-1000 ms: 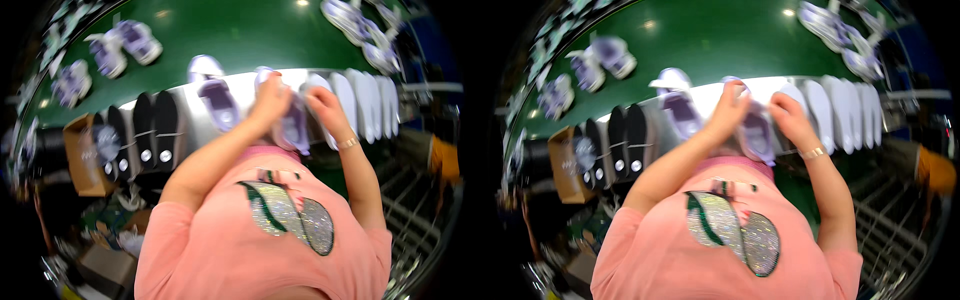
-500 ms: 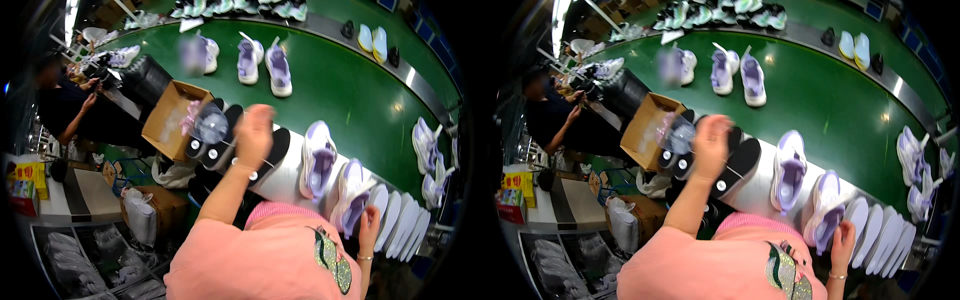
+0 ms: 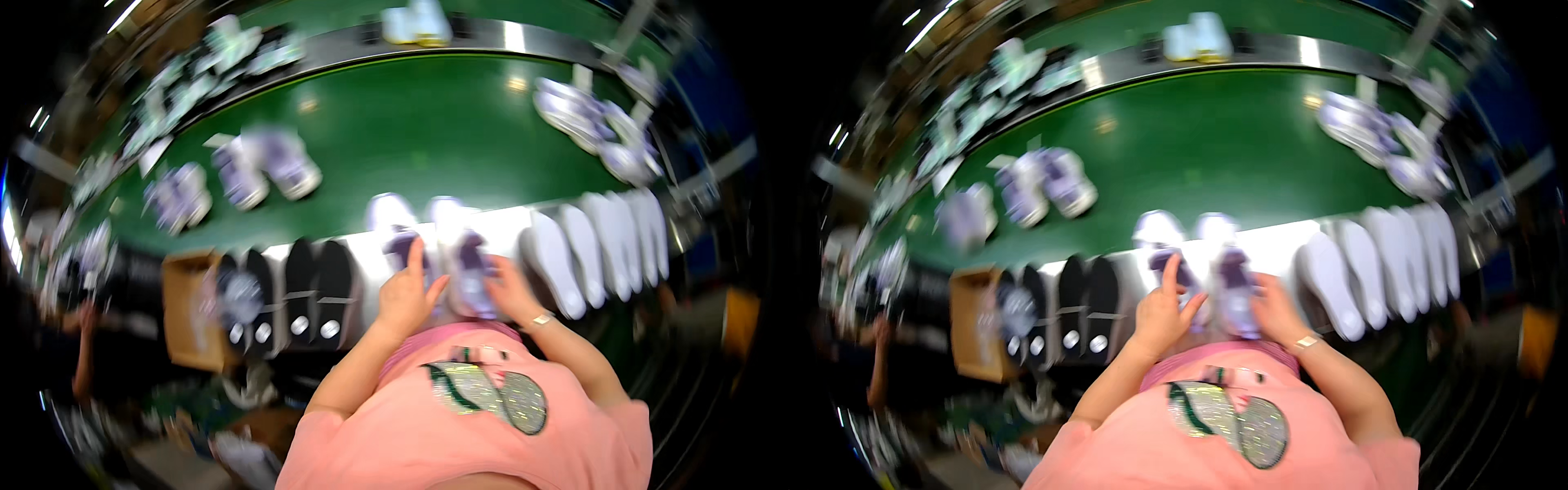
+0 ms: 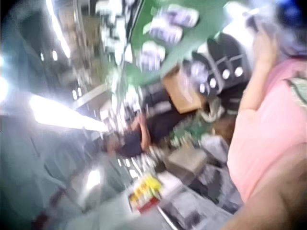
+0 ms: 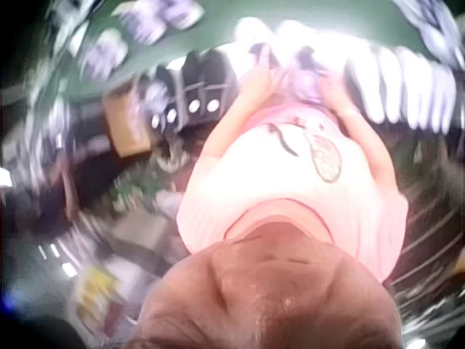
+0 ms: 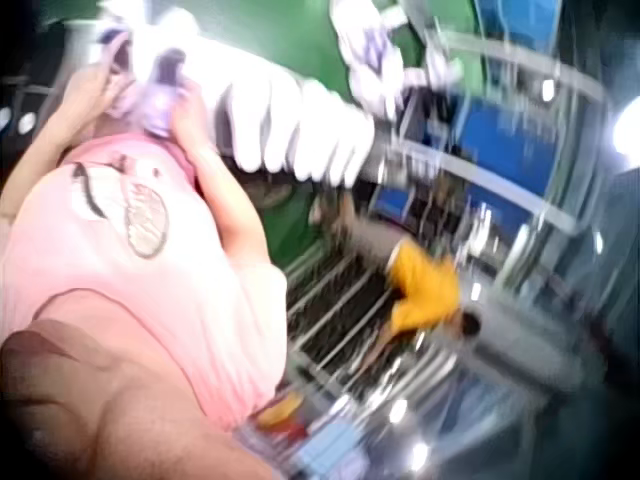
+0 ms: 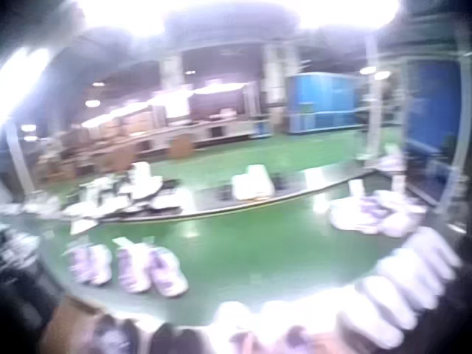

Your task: The person inserts insoles into shoes by hand at a workstation, fetches additional insoles from a nearby storage rack, and places them into more shoes.

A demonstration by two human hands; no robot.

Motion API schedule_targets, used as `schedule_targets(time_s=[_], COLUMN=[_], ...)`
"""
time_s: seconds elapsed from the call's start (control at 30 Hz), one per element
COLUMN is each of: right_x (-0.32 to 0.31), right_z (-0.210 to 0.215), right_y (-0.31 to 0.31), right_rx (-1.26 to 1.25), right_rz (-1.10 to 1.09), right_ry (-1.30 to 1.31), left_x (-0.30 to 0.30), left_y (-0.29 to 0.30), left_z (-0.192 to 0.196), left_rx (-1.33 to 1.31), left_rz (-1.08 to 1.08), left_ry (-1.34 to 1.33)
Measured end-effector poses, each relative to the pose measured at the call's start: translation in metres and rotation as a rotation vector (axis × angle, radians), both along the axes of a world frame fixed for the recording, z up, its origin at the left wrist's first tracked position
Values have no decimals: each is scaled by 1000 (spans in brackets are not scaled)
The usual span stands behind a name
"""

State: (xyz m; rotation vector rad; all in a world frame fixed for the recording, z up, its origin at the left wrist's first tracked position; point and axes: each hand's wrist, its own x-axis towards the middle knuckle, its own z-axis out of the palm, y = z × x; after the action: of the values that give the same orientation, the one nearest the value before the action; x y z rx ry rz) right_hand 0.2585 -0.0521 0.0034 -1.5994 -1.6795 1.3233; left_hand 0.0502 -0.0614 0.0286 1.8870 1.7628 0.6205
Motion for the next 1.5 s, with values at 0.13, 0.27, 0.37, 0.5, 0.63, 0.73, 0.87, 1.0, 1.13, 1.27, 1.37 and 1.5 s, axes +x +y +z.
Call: schedule_targets(time_s=[0.13, 0.27, 0.37, 0.5, 0.63, 0.73, 0.87, 1.0, 1.13, 1.27, 1.37, 1.5], right_x=[-15, 6, 17, 25, 10, 13, 42, 84, 153, 206, 236, 328], right_z=[-24, -25, -13, -3, -21, -17, -27, -14, -43, -33, -51, -84], right_y=[9, 11, -2, 35, 53, 52, 83, 129, 208, 264, 328, 369], right_rx=[250, 80, 35, 51, 96, 131, 147, 149, 325, 483, 648, 815], right_rz=[36, -36, 86, 155, 204, 142, 244, 224, -11, -170, -341, -313], right_ry=[-207, -7, 20, 67, 49, 102, 41, -91, -189, -528, -651, -974], left_x=[34, 28, 22, 2, -35, -39, -4, 20, 44, 49, 44, 41], left_y=[48, 80, 96, 184, 233, 220, 162, 113, 106, 77, 68, 45], left_z=[-30, -37, -42, -14, -9, -41, -65, -108, -127, -130, -124, -123], left_rx=[-277, -252, -215, -155, -76, 390, 527, 251, 316, 238, 245, 90], left_rz=[-169, -208, -161, 12, 182, 194, -68, -185, -239, -79, -54, -108], left_ry=[129, 158, 201, 162, 22, 197, 131, 52, 263, 263, 284, 263])
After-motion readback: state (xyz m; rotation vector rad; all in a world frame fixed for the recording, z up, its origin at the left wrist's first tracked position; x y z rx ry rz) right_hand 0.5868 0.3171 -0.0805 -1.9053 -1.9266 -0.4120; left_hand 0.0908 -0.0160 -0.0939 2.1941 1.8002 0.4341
